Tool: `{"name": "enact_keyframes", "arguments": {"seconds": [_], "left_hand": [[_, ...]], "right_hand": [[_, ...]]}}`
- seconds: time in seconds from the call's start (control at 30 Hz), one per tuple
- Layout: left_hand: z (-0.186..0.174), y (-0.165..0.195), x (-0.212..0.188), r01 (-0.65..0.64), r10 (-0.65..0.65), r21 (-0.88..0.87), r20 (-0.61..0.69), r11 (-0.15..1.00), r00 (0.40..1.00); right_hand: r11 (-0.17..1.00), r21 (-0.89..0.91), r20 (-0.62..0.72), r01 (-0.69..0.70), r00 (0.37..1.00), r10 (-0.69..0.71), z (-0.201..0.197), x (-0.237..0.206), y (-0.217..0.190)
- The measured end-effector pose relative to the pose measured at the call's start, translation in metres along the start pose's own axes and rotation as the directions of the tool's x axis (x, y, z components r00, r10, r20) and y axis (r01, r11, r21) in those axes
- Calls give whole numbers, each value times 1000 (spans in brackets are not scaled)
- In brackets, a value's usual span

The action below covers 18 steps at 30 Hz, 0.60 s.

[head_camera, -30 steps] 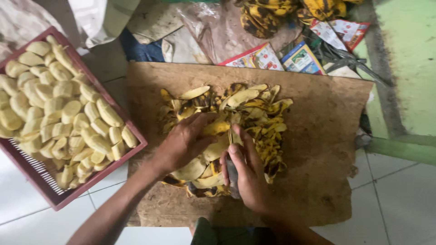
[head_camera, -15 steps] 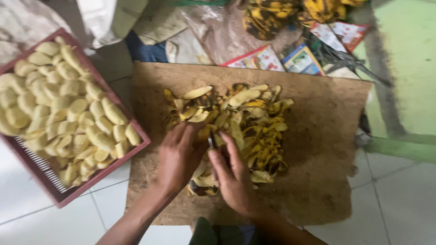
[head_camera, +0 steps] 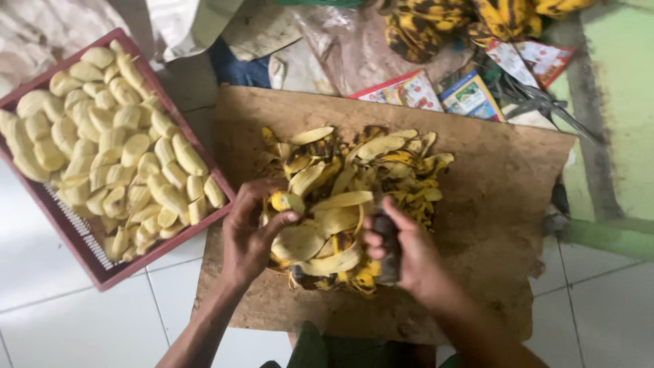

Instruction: The person peels overripe bananas using a knife and places the peeled fruit into a red plastic basket. The person works over a cardboard sheet where banana peels accumulate.

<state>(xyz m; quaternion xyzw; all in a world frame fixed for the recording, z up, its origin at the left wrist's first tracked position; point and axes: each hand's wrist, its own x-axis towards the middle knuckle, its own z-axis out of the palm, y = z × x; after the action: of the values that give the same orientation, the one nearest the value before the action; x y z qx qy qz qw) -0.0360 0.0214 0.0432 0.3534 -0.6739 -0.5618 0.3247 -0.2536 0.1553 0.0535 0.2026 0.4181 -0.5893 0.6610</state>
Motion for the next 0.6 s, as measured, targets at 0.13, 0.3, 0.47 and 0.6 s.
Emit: {"name": "enact_keyframes", "arguments": {"seconds": [0.13,0.3,0.47,0.6], "left_hand": [[-8,-6,-3,180,-149,-303,121,936,981],[2,0,2,30,-11,-91,199,995,980],[4,1,5,90,-83,-13,265,996,961],[6,-6,2,158,-67,-238,350,958,934]], "right_hand": [[701,-662,134,267,961,-240,6,-12,1],[113,-900,411,421,906,-104,36,-22,-2],[74,-904,421,421,907,-21,54,-23,-6],[249,-891,394,379,919,11,46,-18,-8]]}}
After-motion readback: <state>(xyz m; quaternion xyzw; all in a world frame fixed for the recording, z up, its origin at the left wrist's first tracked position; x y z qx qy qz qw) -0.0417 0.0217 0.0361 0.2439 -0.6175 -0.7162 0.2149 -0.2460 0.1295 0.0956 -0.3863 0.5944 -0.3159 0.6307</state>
